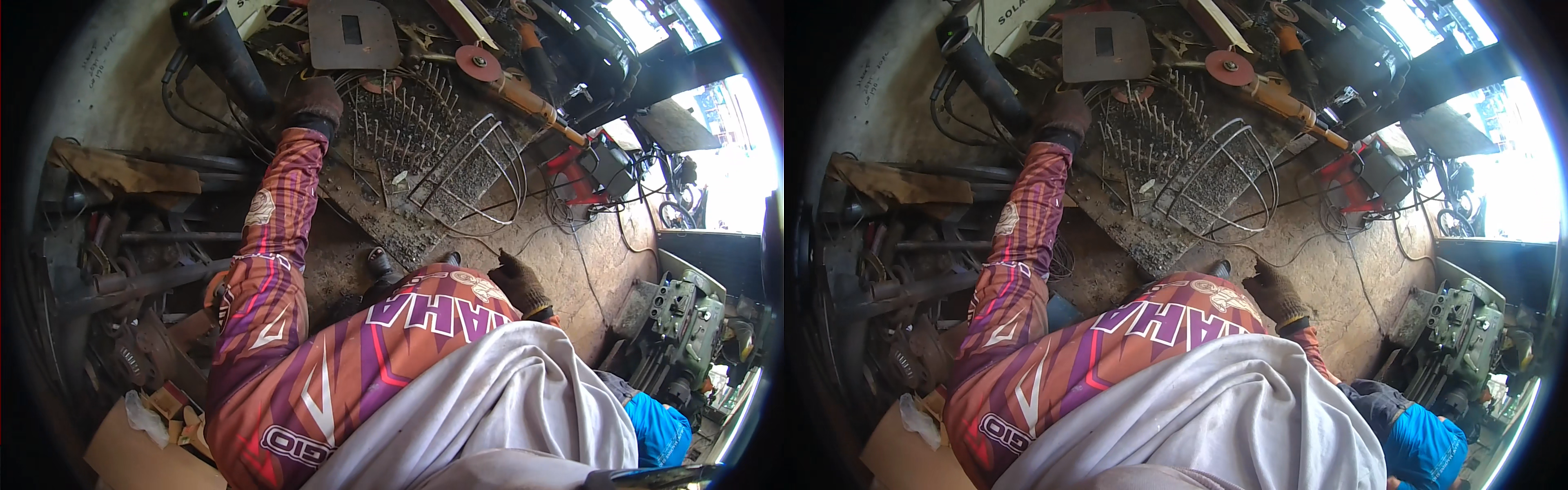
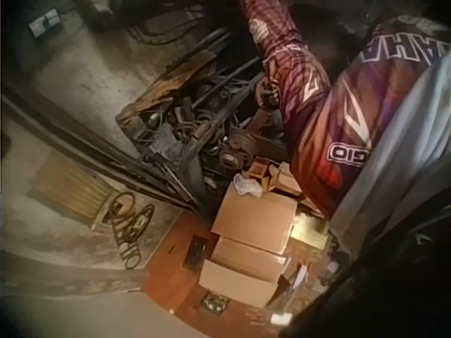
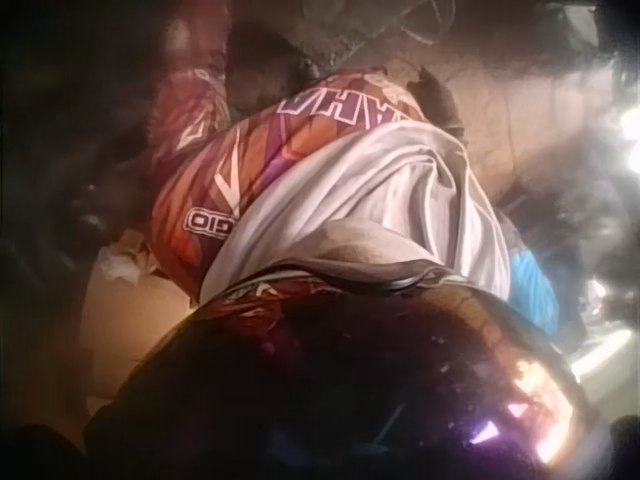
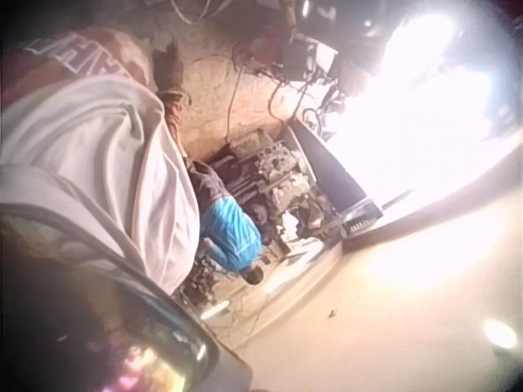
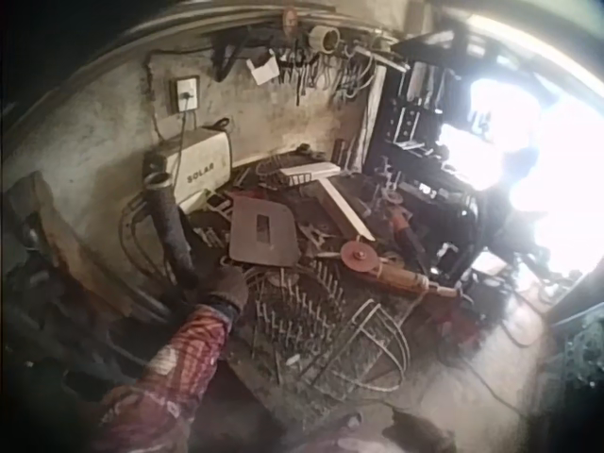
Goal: The person uses a welding torch to join metal rods together, forming a curved cage-like structure on a workbench, after using an angle grinder to smooth a piece of metal.
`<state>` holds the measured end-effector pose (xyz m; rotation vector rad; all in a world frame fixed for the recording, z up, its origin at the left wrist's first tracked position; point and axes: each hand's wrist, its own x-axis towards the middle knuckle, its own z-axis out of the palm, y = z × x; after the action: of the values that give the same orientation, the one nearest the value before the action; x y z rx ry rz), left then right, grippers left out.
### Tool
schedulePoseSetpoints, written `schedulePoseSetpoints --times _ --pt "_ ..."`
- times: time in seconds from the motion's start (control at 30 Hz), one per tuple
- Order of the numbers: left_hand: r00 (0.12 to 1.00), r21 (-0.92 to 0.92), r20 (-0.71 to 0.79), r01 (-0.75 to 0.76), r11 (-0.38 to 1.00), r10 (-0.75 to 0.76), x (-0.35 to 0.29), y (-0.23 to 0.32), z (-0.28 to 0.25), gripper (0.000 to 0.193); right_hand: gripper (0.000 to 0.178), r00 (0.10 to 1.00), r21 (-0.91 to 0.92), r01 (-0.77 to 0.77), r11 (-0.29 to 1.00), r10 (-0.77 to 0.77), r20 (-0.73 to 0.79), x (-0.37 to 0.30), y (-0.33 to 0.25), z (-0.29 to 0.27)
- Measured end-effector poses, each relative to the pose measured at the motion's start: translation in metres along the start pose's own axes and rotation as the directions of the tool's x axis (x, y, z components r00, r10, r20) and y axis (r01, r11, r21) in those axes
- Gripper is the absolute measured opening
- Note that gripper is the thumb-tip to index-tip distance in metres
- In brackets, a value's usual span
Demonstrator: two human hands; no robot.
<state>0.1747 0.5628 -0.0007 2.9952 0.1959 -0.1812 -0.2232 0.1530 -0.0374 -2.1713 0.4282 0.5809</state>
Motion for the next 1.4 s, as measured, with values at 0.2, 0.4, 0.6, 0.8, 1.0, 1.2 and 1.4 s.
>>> schedulePoseSetpoints --times 0.2,0.4,0.6,0.8,1.0,1.2,1.4 --pt "0.998 -0.171 0.004 -0.060 0.983 0.062 -0.021 0.009 -0.027 0.032 0.066 0.999 -0.034 -0.019 0.999 0.019 -0.026 0.000 0.011 0.002" --pt "0.968 -0.741 0.207 0.062 0.669 0.139 -0.033 -0.047 -0.022 0.026 0.064 1.000 -0.024 -0.002 1.000 0.001 -0.022 0.002 0.006 0.003" --pt "0.971 -0.953 0.156 0.100 0.286 0.181 -0.124 -0.092 -0.047 0.013 0.061 0.999 -0.050 0.026 0.998 -0.027 -0.031 0.005 0.015 0.008" --pt "0.957 -0.933 -0.016 -0.118 0.340 0.288 -0.193 -0.078 -0.066 0.015 0.060 0.997 -0.016 0.044 0.999 -0.045 -0.069 0.002 0.003 -0.009" --pt "0.886 -0.795 -0.132 -0.362 0.486 0.444 -0.237 -0.020 -0.078 0.019 0.057 0.915 0.304 0.318 0.898 -0.206 -0.348 0.030 -0.041 -0.065" --pt "0.936 -0.799 -0.136 -0.297 0.522 0.323 -0.236 0.004 -0.074 0.021 0.053 0.867 0.289 0.450 0.845 -0.336 -0.369 0.051 -0.060 -0.110" --pt "0.997 -0.979 0.073 0.070 0.191 0.007 -0.231 -0.015 -0.060 0.016 0.053 0.921 0.215 0.368 0.905 -0.323 -0.218 0.070 -0.012 -0.115"
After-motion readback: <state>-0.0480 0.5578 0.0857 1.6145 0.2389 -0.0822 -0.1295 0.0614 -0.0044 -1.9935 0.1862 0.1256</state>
